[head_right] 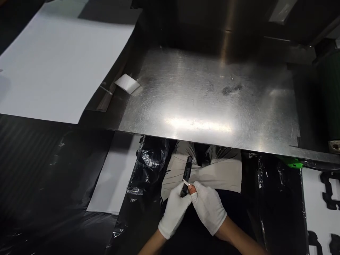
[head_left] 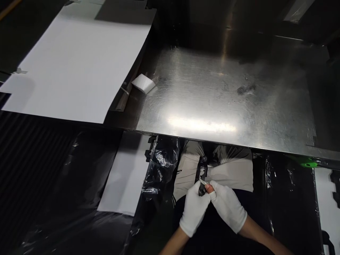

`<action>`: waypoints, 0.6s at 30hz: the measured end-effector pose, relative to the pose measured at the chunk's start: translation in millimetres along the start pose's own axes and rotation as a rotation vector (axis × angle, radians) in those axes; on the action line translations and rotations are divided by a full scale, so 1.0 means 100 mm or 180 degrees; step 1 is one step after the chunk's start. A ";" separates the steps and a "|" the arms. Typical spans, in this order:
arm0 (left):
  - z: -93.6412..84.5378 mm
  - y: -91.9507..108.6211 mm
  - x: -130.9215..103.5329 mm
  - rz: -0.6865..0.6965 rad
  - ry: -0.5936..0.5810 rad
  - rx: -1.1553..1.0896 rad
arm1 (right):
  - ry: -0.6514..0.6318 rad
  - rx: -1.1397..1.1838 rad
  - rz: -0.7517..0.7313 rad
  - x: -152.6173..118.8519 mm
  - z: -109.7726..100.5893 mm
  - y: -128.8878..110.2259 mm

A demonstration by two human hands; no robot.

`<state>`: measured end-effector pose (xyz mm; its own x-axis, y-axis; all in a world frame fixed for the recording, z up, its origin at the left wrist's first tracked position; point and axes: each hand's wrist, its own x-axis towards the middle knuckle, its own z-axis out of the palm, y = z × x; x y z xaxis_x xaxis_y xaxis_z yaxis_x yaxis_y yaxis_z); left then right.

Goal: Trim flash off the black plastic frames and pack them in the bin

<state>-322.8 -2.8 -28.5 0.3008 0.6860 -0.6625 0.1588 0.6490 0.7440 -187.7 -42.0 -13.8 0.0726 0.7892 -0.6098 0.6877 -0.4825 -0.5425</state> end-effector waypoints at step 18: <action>-0.08 -0.07 -0.32 0.1148 0.0360 0.3442 | -0.0206 -0.0405 -0.0382 -0.48 -0.19 0.21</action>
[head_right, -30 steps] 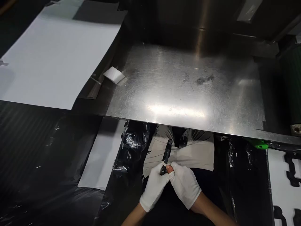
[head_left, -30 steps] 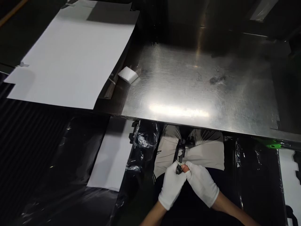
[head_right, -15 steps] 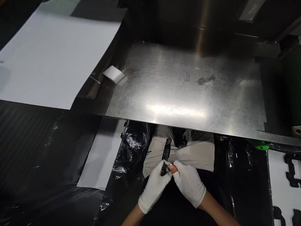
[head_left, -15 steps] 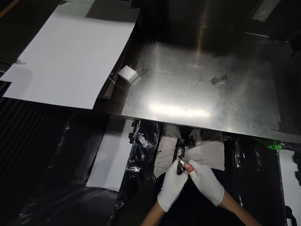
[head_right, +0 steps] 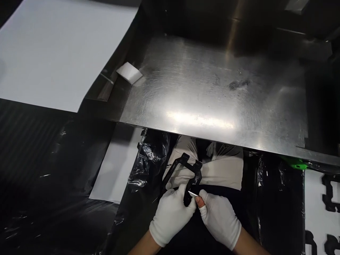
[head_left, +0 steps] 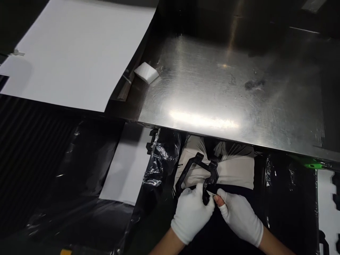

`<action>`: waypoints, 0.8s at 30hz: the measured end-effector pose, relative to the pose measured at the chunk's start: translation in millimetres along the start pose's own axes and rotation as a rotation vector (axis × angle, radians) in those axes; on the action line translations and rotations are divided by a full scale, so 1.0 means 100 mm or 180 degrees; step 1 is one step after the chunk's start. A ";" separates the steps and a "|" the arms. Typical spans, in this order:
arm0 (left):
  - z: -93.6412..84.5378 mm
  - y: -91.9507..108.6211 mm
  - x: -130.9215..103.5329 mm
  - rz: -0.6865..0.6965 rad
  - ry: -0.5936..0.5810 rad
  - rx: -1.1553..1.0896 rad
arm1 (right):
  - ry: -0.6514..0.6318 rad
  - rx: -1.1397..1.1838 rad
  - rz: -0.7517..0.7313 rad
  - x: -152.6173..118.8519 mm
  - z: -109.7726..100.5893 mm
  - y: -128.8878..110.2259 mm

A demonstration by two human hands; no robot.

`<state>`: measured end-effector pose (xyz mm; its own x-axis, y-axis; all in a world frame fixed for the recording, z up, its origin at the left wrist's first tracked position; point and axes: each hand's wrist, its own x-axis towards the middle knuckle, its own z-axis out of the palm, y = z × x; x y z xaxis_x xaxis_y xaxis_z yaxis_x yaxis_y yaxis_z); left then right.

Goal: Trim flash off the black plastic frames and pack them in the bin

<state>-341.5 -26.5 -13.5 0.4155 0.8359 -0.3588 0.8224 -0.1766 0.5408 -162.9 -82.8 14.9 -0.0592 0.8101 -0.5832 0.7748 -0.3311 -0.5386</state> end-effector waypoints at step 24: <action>0.05 0.07 -0.01 0.0265 0.0313 0.0502 | -0.0341 -0.0547 0.0269 0.00 -0.07 -0.04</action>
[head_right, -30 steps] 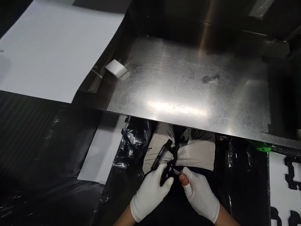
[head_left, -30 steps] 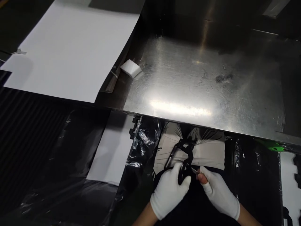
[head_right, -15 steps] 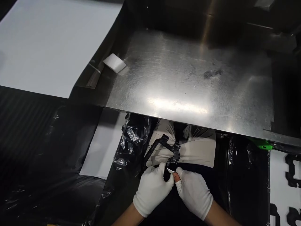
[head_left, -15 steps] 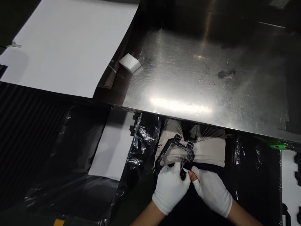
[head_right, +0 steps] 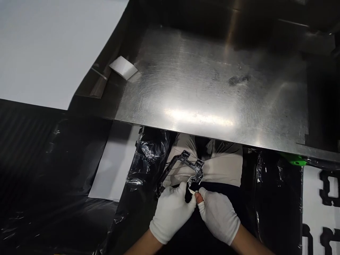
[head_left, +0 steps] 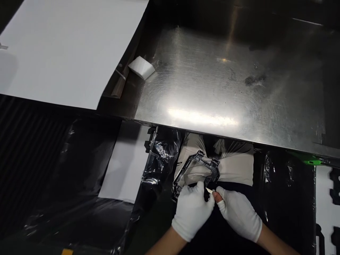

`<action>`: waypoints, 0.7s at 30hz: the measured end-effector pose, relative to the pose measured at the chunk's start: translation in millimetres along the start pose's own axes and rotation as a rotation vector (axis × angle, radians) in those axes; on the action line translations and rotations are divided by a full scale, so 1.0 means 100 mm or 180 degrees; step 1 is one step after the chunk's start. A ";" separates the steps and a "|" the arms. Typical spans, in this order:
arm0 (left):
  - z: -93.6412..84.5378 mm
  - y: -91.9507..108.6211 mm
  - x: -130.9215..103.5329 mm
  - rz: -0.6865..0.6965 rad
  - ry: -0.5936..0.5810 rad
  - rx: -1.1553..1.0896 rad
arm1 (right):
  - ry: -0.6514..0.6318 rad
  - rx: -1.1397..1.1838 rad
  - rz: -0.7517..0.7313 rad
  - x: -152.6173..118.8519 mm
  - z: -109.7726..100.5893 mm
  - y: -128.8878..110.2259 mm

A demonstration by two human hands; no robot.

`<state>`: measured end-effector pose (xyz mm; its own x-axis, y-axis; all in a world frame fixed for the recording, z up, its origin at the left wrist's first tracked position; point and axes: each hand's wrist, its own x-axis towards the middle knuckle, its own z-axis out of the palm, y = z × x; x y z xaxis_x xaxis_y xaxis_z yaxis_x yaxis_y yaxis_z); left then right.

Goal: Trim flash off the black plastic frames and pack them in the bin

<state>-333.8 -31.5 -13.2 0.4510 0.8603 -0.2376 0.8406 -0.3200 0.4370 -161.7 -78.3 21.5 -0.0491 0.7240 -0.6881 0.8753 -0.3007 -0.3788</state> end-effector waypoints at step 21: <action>0.06 0.07 0.05 0.0068 0.0349 0.0472 | -0.0099 0.0516 0.0331 -0.02 0.13 0.12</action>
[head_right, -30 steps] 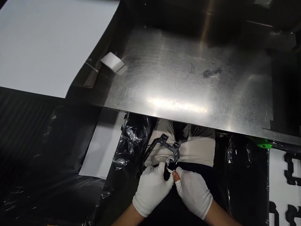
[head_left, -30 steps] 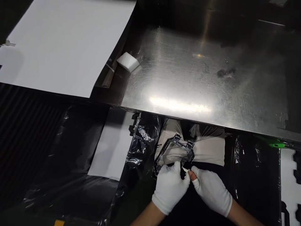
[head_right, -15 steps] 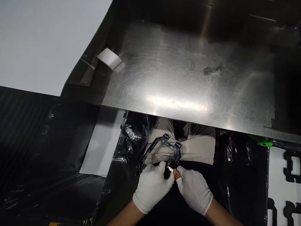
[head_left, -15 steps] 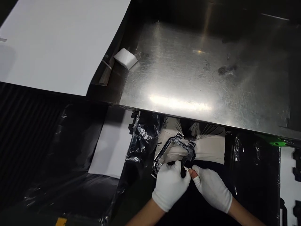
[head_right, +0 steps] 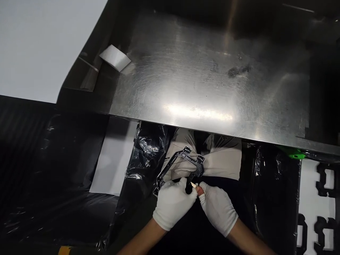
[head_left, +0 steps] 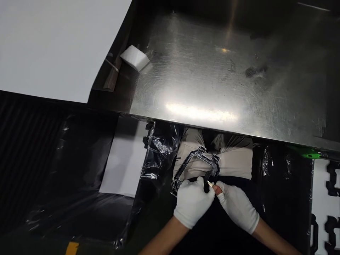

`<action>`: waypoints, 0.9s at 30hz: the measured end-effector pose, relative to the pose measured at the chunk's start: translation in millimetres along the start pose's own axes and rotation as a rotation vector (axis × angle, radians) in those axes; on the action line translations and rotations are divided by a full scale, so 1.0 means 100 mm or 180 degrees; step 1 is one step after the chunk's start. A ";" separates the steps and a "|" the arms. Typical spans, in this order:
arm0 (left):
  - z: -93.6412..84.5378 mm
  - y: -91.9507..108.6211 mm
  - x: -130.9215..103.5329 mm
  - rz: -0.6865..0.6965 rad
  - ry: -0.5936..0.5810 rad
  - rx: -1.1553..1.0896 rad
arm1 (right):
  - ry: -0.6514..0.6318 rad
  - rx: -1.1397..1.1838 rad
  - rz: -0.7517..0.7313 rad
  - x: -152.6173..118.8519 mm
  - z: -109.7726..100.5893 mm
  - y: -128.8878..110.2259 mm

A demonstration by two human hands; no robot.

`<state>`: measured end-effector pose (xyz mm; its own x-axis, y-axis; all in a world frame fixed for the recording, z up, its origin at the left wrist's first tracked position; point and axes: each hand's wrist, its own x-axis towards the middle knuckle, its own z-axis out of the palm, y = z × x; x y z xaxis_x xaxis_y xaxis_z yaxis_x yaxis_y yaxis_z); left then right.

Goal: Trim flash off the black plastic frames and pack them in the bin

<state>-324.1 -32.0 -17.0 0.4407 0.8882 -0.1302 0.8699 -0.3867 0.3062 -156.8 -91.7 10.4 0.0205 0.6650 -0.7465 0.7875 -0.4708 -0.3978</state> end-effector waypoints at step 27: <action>-1.65 -0.50 1.06 -0.0921 -0.1060 -0.5463 | 0.1066 0.0896 0.0011 -0.19 -1.48 -0.01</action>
<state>-357.3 121.9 109.5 0.5417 0.7067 -0.4552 -0.1724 0.6234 0.7627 -67.1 -17.7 103.6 0.2582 0.7926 -0.5523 0.5895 -0.5822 -0.5599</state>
